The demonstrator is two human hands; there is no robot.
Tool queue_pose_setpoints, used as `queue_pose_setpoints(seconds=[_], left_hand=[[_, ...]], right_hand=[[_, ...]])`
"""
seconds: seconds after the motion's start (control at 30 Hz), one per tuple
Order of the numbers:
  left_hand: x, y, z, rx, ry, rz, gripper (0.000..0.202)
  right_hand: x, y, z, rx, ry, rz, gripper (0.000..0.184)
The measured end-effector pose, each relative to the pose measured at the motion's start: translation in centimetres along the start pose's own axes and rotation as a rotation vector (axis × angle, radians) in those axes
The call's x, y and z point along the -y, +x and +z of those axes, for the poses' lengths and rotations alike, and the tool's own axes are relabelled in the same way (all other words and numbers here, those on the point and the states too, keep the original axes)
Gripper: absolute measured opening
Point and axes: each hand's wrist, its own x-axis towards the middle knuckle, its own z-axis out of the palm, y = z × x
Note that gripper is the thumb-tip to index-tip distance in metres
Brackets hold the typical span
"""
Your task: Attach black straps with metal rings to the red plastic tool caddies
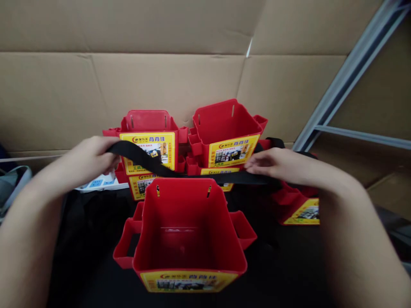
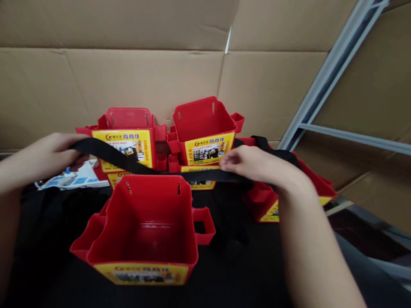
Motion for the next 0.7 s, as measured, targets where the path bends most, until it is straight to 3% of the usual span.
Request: queue_pose_setpoints(seconds=[0.07,0.13,0.23,0.4,0.53,0.7], left_hand=[[-1.8,0.5,1.3,0.037,0.024,0.044,0.03],[-3.3,1.0,2.9,0.062,0.049,0.067,0.034],[-4.7,1.9,4.8,0.081,0.081,0.116,0.037],[-5.4,2.3,5.5,0.138,0.049,0.223,0.035],[-5.7,2.1,5.3,0.179,0.014,0.278,0.035],[-6.3,2.0,5.1,0.181,-0.071,0.29,0.041]], right_hand=[[3.7,0.9,1.0,0.002,0.036,-0.077,0.025],[6.9,1.5,2.8,-0.002,0.233,-0.182,0.027],[9.7,1.9,5.6,0.185,0.508,-0.255,0.032],[10.4,2.1,7.1,0.328,0.74,-0.202,0.045],[10.2,2.3,6.6,0.472,0.962,-0.129,0.036],[9.6,3.3,7.8,0.413,1.045,-0.04,0.017]])
